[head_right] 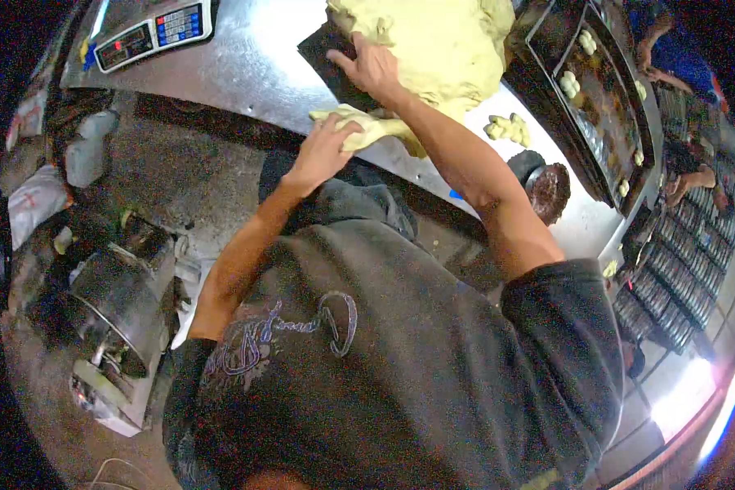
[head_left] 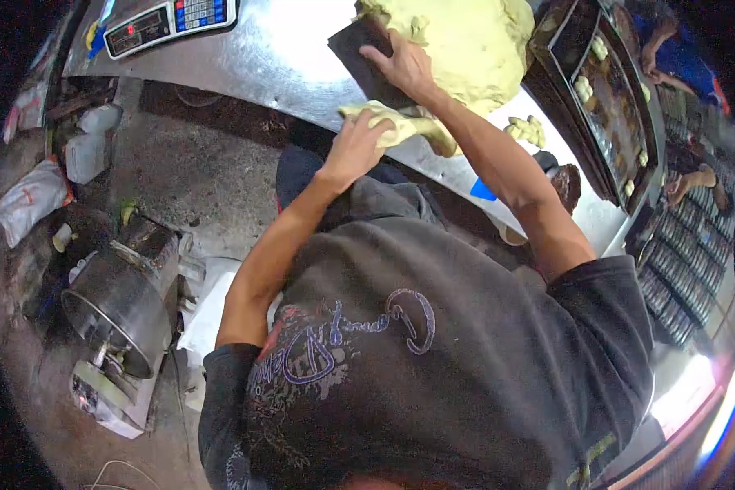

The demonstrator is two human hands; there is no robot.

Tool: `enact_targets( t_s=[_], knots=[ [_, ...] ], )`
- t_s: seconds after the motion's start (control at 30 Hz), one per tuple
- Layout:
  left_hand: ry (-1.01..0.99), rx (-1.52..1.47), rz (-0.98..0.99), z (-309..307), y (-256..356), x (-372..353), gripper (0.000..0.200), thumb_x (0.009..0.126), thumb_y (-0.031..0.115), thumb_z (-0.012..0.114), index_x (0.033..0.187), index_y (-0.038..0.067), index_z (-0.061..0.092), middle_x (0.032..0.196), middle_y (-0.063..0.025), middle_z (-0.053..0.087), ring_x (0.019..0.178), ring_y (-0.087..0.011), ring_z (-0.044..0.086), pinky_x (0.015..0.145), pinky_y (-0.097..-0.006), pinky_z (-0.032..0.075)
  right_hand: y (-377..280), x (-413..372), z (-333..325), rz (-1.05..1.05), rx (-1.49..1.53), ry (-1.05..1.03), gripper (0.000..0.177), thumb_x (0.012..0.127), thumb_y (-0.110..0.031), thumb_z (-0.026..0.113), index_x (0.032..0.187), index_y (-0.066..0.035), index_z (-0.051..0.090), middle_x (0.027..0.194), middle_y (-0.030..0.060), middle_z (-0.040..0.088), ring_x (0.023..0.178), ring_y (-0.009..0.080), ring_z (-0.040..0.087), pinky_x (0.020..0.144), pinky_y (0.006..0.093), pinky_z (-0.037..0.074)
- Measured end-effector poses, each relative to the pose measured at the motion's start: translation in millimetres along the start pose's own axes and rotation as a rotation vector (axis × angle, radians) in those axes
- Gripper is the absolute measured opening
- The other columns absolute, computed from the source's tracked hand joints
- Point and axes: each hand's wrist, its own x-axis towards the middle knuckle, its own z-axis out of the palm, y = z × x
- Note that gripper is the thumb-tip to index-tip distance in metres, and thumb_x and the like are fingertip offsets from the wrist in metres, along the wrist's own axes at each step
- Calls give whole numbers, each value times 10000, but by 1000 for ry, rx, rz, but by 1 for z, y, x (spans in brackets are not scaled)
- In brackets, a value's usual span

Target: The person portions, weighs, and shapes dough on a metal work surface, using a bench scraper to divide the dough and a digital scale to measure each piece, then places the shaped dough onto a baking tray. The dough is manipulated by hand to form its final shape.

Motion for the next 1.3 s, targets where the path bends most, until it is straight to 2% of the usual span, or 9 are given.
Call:
enact_targets(
  t_s=[0.17, 0.37, 0.63, 0.8, 1.0, 1.03, 1.13, 1.17, 1.3],
  knots=[
    [89, -167, -21, -8, -13, -11, 370, 829, 103, 742, 1181, 84, 630, 1143, -170, 601, 1125, -400, 586, 953, -450, 484, 27, -17, -45, 104, 782, 443, 523, 909, -335, 750, 1215, 62, 600, 1080, 170, 727, 930, 261, 696, 851, 391, 548],
    [51, -273, -6, -11, -21, -5, 372, 830, 124, 749, 1175, 60, 627, 1130, -178, 617, 1108, -393, 593, 953, -436, 479, 58, -149, -92, 113, -66, -235, 434, 965, -428, 627, 1233, -92, 571, 928, 231, 709, 828, 422, 698, 724, 527, 538],
    [95, -66, -4, -144, 11, 21, 534, 825, 123, 741, 1325, 72, 561, 1108, -179, 664, 1085, -389, 619, 1020, -441, 447, -20, -72, 23, 186, 140, -18, 520, 921, -406, 697, 1220, -12, 538, 856, 281, 685, 803, 474, 673, 689, 539, 531],
    [671, 234, 12, -299, -33, 59, 840, 836, 98, 761, 1570, 151, 356, 1300, -108, 658, 1238, -289, 583, 1209, -588, 85, -78, -20, 51, 293, 292, -38, 531, 905, -440, 713, 1121, 22, 564, 935, 313, 690, 892, 492, 670, 769, 538, 530],
    [824, 530, 43, -383, -174, 145, 788, 914, 591, 628, 1562, 212, 390, 1380, -145, 629, 1371, -356, 478, 1098, -722, -178, -80, -19, 71, 365, 506, 16, 527, 896, -368, 755, 1204, 29, 595, 1052, 252, 715, 1000, 397, 700, 857, 455, 538],
    [673, 503, -71, -381, -194, 152, 731, 916, 595, 581, 1532, 228, 438, 1321, -102, 681, 1468, -390, 298, 1069, -775, -139, -85, -21, 63, 394, 521, 3, 534, 902, -331, 760, 1254, 32, 590, 1083, 238, 718, 1022, 362, 704, 878, 430, 536],
    [349, 218, -184, -375, -174, 151, 603, 990, 557, 495, 1474, 198, 515, 1003, -65, 773, 1146, -265, 671, 1089, -749, -131, -82, -39, 52, 422, 561, 101, 567, 910, -327, 756, 1308, 30, 568, 1114, 239, 711, 1042, 344, 699, 901, 421, 529],
    [378, 203, -93, -362, -153, 145, 491, 1027, 465, 496, 1395, 156, 595, 856, -41, 763, 975, -202, 726, 1165, -643, 158, -81, -47, 49, 446, 525, 171, 585, 911, -332, 755, 1330, 25, 558, 1139, 234, 704, 1060, 334, 692, 915, 418, 523],
    [166, -274, -99, -289, -109, 117, 341, 1036, 299, 553, 1293, 105, 664, 917, -76, 758, 976, -179, 709, 922, -355, 497, -85, -92, 17, 658, 584, 196, 597, 917, -344, 754, 1350, 13, 548, 1191, 213, 686, 1098, 306, 668, 940, 404, 507]
  ],
)
